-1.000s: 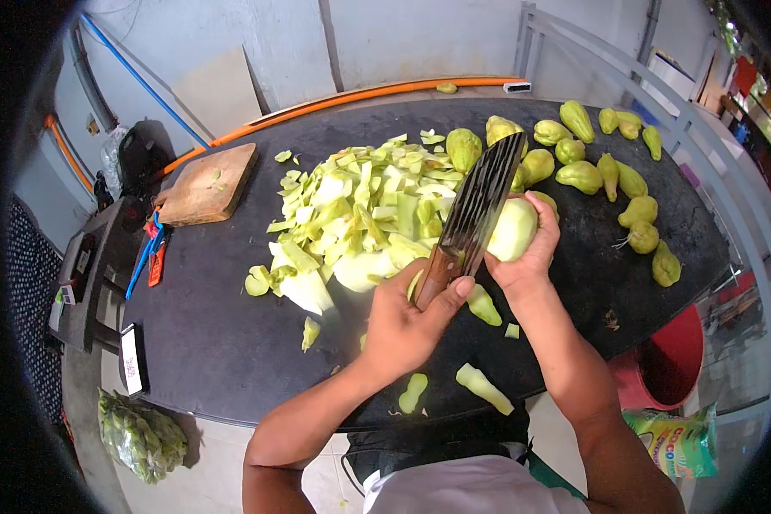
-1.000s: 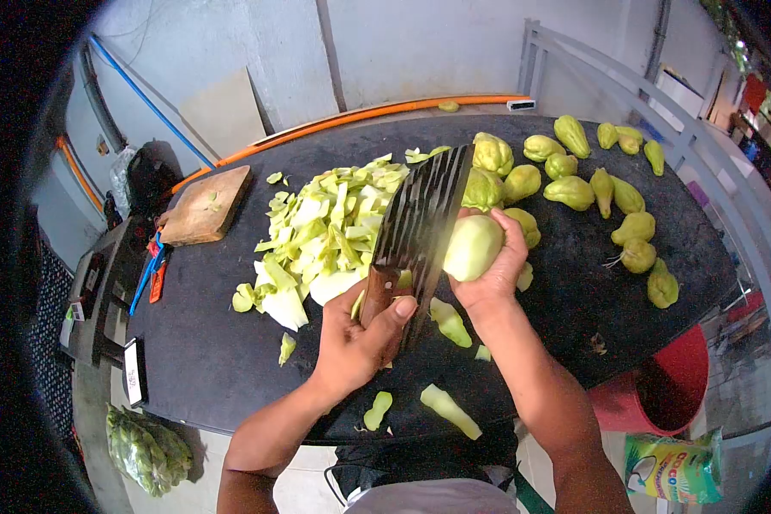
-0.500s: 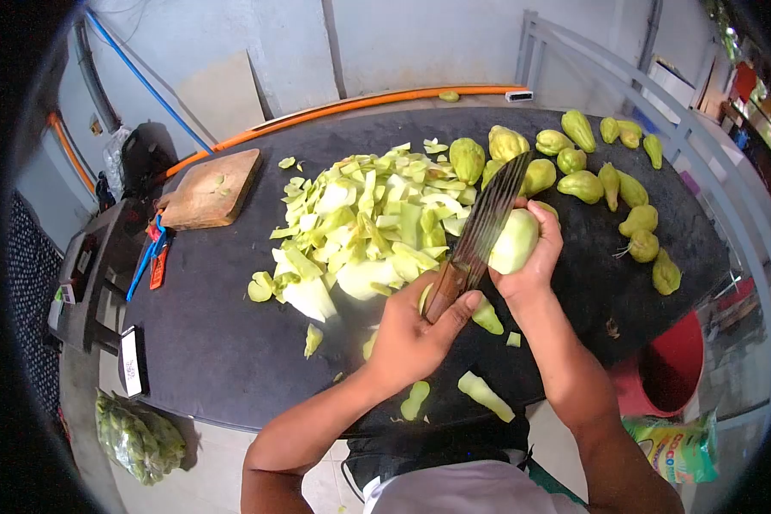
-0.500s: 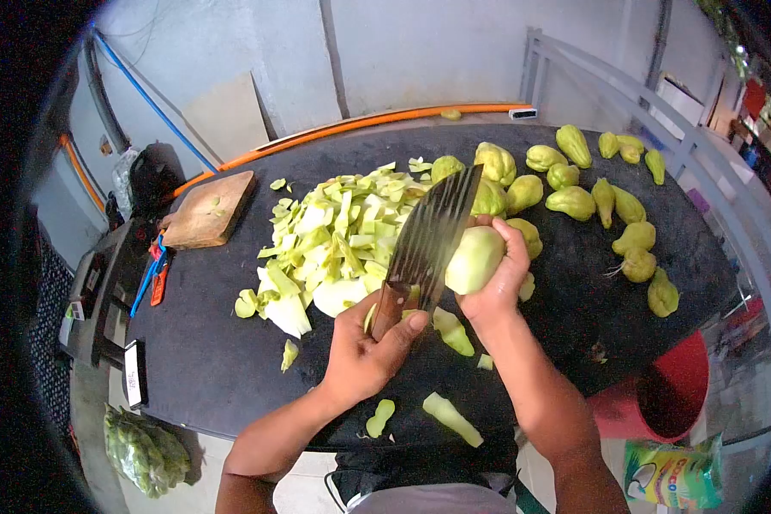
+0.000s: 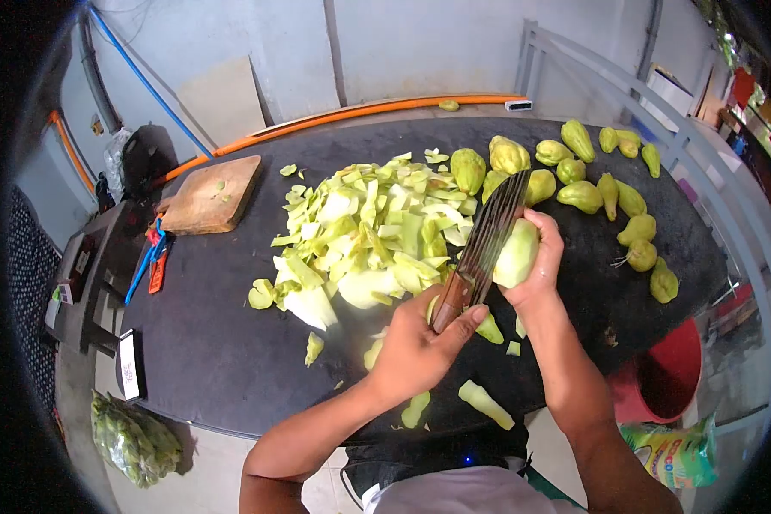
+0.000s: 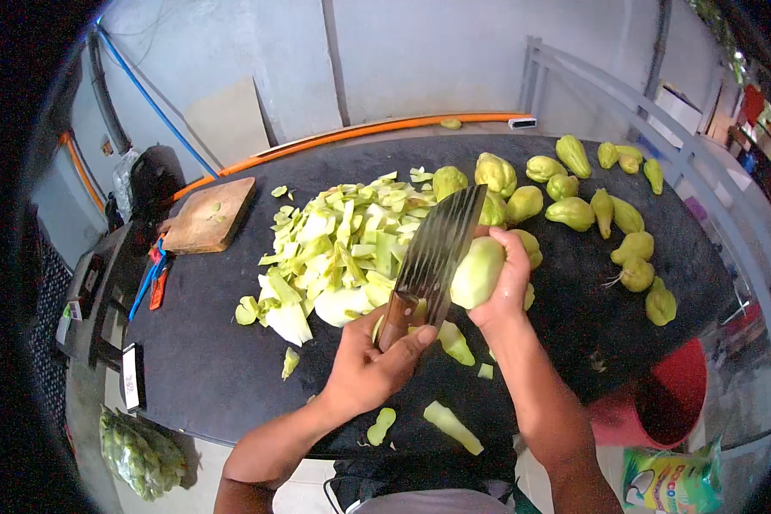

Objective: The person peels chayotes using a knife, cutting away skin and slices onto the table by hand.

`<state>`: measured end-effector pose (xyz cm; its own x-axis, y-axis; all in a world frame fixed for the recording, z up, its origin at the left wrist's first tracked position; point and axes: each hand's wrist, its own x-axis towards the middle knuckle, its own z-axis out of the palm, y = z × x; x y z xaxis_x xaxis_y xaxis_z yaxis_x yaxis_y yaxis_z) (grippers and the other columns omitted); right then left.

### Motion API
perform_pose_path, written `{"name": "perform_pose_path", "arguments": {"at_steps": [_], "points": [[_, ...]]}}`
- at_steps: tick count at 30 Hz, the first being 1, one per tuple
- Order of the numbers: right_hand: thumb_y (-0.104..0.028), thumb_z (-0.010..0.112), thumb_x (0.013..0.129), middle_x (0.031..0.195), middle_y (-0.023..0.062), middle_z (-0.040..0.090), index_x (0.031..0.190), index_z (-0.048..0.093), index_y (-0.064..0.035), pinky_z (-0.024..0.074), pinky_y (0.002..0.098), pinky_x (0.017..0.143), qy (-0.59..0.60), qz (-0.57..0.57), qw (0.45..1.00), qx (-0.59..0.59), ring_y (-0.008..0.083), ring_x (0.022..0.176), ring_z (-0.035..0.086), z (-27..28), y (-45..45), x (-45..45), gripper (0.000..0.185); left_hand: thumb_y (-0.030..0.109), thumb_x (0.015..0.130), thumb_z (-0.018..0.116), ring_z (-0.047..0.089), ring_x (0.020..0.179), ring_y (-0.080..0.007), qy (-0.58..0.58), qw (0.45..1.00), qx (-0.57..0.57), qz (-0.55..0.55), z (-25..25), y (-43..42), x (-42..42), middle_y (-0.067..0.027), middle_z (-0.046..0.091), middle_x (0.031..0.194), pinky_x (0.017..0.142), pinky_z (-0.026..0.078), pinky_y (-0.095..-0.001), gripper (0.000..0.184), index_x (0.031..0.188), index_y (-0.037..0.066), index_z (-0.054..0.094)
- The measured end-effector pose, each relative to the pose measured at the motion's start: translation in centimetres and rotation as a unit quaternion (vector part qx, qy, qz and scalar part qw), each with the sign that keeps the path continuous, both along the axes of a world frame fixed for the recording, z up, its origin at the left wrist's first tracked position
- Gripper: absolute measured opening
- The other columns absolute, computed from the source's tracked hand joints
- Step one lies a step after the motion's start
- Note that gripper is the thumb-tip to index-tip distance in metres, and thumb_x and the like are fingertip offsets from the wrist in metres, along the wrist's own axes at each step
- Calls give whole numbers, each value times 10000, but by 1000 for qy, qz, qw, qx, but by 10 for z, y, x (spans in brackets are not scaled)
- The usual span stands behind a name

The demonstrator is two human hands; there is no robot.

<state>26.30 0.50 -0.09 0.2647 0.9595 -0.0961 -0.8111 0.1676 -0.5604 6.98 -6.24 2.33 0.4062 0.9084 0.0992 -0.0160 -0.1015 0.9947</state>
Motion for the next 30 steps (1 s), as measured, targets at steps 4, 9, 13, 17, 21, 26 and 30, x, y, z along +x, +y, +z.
{"name": "perform_pose_path", "arguments": {"at_steps": [4, 9, 13, 17, 21, 26, 30], "points": [[-348, 609, 871, 839, 55, 688, 901, 653, -107, 558, 354, 727, -10, 26, 999, -17, 221, 753, 668, 1, 1, 2, 247, 191, 946, 706, 379, 645, -71, -5, 999, -44, -11, 2, 0, 0, 31, 441, 667, 560, 346, -268, 242, 1033, -17, 618], [-350, 599, 874, 845, 46, 689, 894, 659, -112, 555, 349, 725, 2, 1, 1000, -7, 213, 758, 669, -7, 3, -2, 246, 191, 953, 696, 374, 628, -65, -19, 1000, 5, 7, -7, 0, 7, 41, 434, 655, 550, 343, -268, 224, 1036, -6, 629], [-347, 588, 880, 845, 35, 688, 932, 662, -107, 557, 343, 734, -2, 19, 1000, -13, 212, 765, 672, -9, 4, 1, 256, 208, 962, 684, 387, 611, -63, 4, 999, -39, -7, 0, 5, 2, 43, 457, 648, 538, 345, -275, 224, 1046, 6, 640], [-347, 576, 889, 895, 30, 689, 978, 649, -113, 559, 360, 761, 17, 20, 1000, -17, 215, 790, 672, -1, -2, -8, 261, 232, 969, 675, 402, 594, -59, -13, 998, -46, -31, 1, 5, 1, 38, 474, 638, 525, 341, -270, 233, 1040, 13, 638], [-372, 578, 895, 928, 38, 696, 1001, 645, -129, 565, 393, 791, 46, 19, 998, -44, 233, 842, 683, -16, 2, -15, 273, 215, 959, 690, 385, 419, -79, -25, 995, -94, -31, 9, 18, -13, 22, 473, 550, 399, 293, -274, 202, 899, 49, 592], [-294, 778, 817, 1015, 125, 703, 1188, 624, -12, 615, 372, 739, -276, 243, 924, 103, 240, 883, 724, 13, -13, 16, 491, 137, 892, 727, 414, 348, -93, -48, 973, -206, -87, 30, 41, -51, -1, 477, 508, 333, 281, -262, 177, 903, 0, 614], [-201, 829, 770, 1023, 103, 701, 1207, 611, -6, 619, 397, 714, -237, 258, 933, 83, 223, 876, 718, 11, -13, 10, 526, 113, 878, 730, 426, 352, -104, -65, 987, -145, -37, 10, 46, -39, -10, 487, 512, 341, 306, -265, 206, 981, -30, 623]]}}
